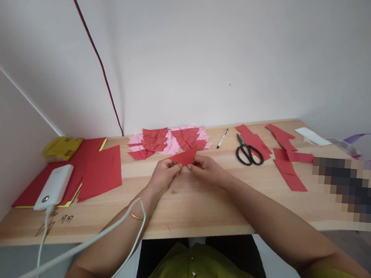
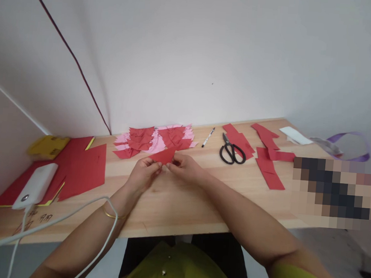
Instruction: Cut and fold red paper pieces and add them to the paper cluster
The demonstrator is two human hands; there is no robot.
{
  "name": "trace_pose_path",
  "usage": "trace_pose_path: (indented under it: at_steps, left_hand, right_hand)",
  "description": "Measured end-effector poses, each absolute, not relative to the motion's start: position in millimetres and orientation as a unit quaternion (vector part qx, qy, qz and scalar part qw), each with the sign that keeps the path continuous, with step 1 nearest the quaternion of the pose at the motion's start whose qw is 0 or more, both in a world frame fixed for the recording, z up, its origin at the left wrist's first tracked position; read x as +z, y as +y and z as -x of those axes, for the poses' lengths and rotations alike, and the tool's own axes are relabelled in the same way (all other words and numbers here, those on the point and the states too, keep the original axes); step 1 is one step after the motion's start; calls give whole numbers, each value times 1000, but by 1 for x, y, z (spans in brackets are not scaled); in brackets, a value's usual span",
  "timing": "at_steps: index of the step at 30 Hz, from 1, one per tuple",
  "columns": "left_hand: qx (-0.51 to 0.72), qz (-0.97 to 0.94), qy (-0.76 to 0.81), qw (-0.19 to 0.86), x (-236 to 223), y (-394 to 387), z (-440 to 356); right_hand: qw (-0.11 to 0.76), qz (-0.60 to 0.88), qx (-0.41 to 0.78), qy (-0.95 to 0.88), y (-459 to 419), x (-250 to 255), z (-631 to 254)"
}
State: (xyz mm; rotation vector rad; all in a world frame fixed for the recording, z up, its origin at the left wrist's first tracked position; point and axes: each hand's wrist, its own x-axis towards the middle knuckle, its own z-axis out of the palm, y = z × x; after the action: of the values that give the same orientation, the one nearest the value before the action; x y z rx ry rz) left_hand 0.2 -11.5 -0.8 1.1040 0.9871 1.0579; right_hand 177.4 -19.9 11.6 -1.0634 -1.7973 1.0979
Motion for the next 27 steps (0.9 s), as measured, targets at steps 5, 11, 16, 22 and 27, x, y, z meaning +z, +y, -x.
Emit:
trace_pose_path:
  at_steps: [5, 11, 16, 22, 27]
  left_hand:
    - [510, -482, 428, 570, 13, -8, 7]
    - [524, -461, 441, 564, 23, -3, 15]
    - [504, -391, 384, 667, 25, -4, 16]
    - [477, -387, 394, 684, 28, -5, 17]
    - [497, -529, 484, 488, 30, -4, 20]
  right_hand:
    - [380, 422, 438, -697, -21, 16, -180]
    - [378, 413, 441, -701, -20, 16, -181]
    - [386, 412, 442, -697, -20, 17, -182]
    - [383, 410, 444, -698, -20, 17, -183]
    - [380, 406, 448, -700, -20, 17, -183]
